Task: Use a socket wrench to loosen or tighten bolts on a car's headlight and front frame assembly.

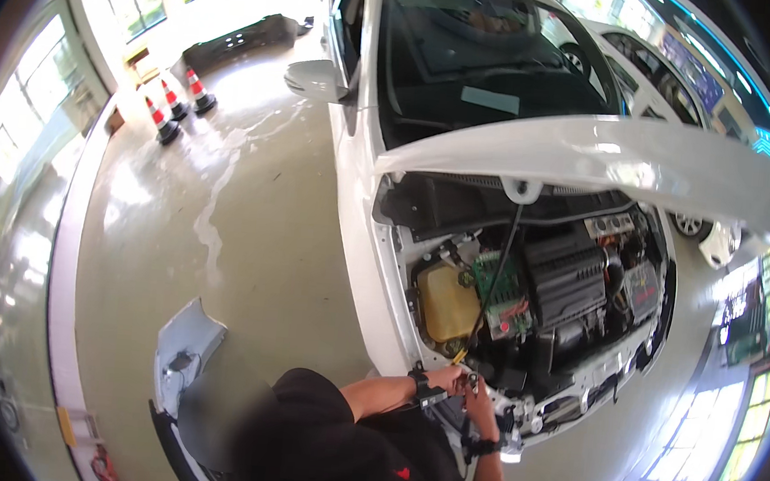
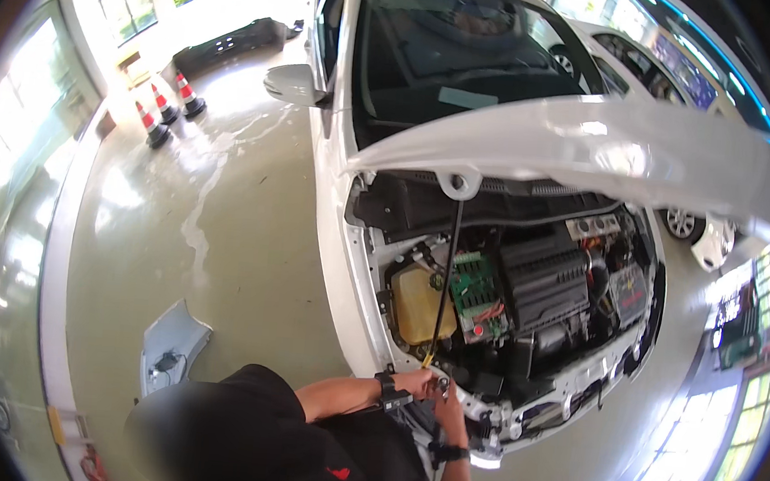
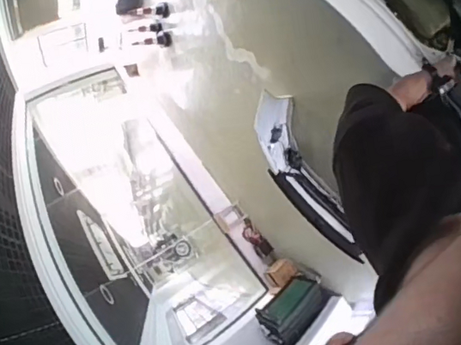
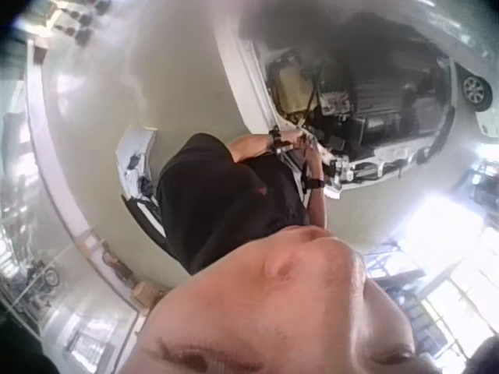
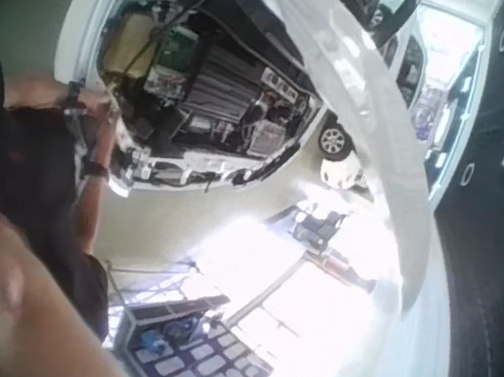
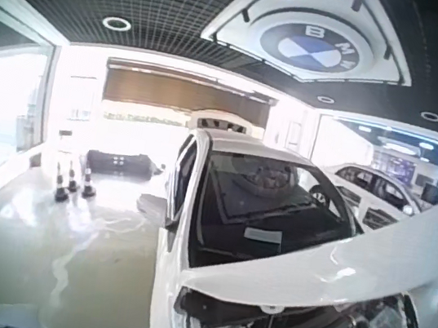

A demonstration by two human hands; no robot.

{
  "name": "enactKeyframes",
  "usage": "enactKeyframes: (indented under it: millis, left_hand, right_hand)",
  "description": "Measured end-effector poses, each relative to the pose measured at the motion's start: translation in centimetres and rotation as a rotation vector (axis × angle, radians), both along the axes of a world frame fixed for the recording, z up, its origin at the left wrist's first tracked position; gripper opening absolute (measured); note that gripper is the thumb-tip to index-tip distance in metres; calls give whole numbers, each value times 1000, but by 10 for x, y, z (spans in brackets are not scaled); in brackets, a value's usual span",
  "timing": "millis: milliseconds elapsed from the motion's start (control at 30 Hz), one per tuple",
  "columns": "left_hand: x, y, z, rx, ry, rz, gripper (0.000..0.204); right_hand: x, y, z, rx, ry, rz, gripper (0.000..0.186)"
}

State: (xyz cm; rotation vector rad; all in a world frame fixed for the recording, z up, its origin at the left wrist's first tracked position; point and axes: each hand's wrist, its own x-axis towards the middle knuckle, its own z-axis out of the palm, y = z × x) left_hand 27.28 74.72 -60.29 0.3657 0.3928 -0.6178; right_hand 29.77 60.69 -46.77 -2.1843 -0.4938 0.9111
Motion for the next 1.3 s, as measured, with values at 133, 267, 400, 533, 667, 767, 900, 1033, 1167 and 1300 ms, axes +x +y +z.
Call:
enactKeyframes:
  millis: [133, 267, 400, 533, 667, 767, 900, 1033, 1167, 1300]
  left_hand:
    - [-1, -14, 40, -70, 307, 284, 25]
    - [-4, -5, 39, -44, 13, 179, 22]
    - [-2, -2, 63, 129, 190, 106, 22]
    - [-6, 0, 68, 159, 159, 91, 26]
    - [-15, -6, 50, 166, 64, 50, 26]
    - [-19, -16, 35, 109, 153, 86, 29]
    - [-16, -13, 67, 6, 277, 93, 35]
    - [-10, -15, 52, 13, 218, 187, 32]
    - [-6, -25, 38, -70, 214, 446, 23]
    - [7, -27, 74, 48, 402, 462, 25]
  right_hand:
    - [17, -7, -19, -42, -287, 35, 37]
    - [39, -4, -13, -164, -346, 127, 33]
    - [43, 9, 2, -261, -444, 105, 30]
    - [44, 13, 8, -221, -513, 182, 29]
    - [41, 9, 10, -200, -554, 319, 27]
    - [38, 3, 11, -142, -569, 340, 26]
    - [53, 9, 14, -121, -576, 507, 20]
    - [86, 18, 9, -171, -970, 1006, 15]
    - [94, 45, 23, 107, -917, 1002, 16]
    - [78, 30, 27, -159, -497, 741, 25]
